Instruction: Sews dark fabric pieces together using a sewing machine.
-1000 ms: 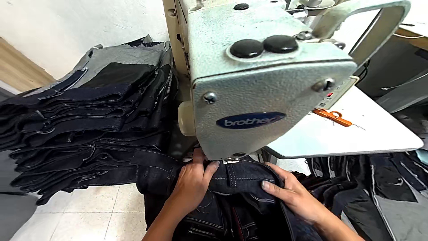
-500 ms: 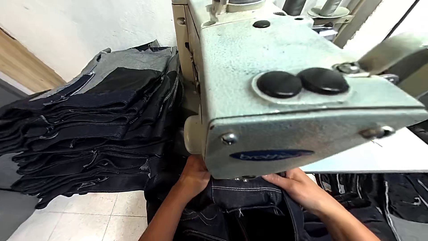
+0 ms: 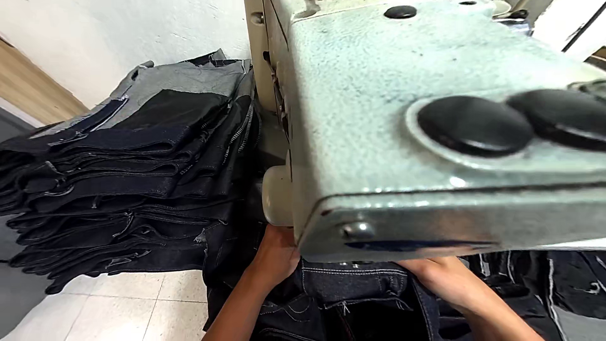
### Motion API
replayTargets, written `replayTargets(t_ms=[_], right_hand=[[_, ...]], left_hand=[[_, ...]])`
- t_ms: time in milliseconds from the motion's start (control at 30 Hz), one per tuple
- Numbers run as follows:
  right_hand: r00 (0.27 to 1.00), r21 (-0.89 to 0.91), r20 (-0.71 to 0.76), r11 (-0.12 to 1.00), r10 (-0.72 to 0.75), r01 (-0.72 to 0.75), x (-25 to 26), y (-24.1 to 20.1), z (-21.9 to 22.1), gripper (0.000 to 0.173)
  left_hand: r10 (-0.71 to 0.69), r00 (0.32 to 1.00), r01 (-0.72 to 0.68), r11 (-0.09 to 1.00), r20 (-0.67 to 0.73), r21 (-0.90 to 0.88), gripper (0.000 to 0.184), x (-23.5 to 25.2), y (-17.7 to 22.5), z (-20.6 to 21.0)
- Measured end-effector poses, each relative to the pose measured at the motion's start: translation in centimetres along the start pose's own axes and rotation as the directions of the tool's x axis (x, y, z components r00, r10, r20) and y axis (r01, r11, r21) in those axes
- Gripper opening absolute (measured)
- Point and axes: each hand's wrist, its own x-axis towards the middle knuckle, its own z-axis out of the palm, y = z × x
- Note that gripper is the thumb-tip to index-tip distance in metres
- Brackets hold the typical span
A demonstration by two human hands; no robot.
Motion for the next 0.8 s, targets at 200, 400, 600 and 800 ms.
replayTargets(t_ms=[200,400,600,800], right_hand=[[0.995,-0.106,-0.008,0.989,-0.101,0.100,-0.3,0.9,-0.2,0.018],[0.987,-0.268,0.078,0.950,-0.142,0.157,-0.6,0.2,-1.1,0.035],[0.977,-0.678,0.099,0.706,-0.188,0.205,-3.4,-3.7,-1.8,0.064],[0.999,-0.551,-0.005,0.834,-0.034,0.026,-7.7,-2.4,-1.7,0.083]], left_hand=[[0.040,0.998,-0.038,0.998,0.047,-0.041,0.012,0.6,0.6,-1.5],[0.045,0.999,-0.042,0.992,0.024,-0.115,0.013,0.8,0.5,-1.9],[0.035,0.999,-0.036,0.998,0.025,0.052,0.017,0.1,1.2,-1.9],[-0.143,0.985,0.144,0.990,-0.096,0.006,0.016,-8.0,4.1,-4.2]])
